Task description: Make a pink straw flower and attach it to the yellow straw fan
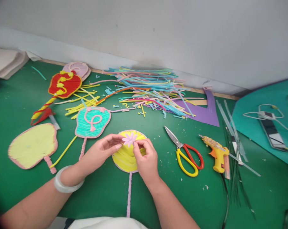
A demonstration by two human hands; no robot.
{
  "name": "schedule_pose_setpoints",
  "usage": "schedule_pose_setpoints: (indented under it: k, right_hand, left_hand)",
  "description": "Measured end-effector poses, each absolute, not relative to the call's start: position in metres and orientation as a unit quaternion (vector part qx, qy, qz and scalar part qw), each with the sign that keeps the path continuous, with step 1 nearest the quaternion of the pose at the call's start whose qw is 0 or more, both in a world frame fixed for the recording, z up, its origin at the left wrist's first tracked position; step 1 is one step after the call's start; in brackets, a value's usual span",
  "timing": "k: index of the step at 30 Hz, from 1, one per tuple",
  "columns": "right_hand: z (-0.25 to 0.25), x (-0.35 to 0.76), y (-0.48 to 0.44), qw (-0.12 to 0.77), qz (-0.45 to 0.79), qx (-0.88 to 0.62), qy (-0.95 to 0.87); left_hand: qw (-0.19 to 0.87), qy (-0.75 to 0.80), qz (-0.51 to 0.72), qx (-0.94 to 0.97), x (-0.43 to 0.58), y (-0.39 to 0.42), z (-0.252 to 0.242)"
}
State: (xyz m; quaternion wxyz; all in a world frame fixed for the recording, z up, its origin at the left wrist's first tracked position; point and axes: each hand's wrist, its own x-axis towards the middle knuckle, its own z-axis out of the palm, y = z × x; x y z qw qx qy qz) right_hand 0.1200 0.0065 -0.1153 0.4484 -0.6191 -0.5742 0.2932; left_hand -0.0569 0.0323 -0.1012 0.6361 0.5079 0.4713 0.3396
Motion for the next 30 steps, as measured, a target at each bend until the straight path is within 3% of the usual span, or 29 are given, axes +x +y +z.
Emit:
schedule_pose_setpoints:
  k: [6, 18, 30]
  right_hand:
    - [-0.110, 0.115, 0.003, 0.440, 0.325, -0.597, -0.586]
    - [-0.114, 0.117, 0.005, 0.401, 0.282, -0.583, -0.648]
    - [-0.115, 0.117, 0.004, 0.398, 0.286, -0.577, -0.653]
  left_hand:
    - [0.712, 0.438, 0.350, 0.423, -0.054, 0.031, -0.097]
    - [0.615, 0.519, 0.360, 0.473, -0.058, 0.034, -0.099]
    - [0.620, 0.522, 0.333, 0.482, -0.058, 0.033, -0.102]
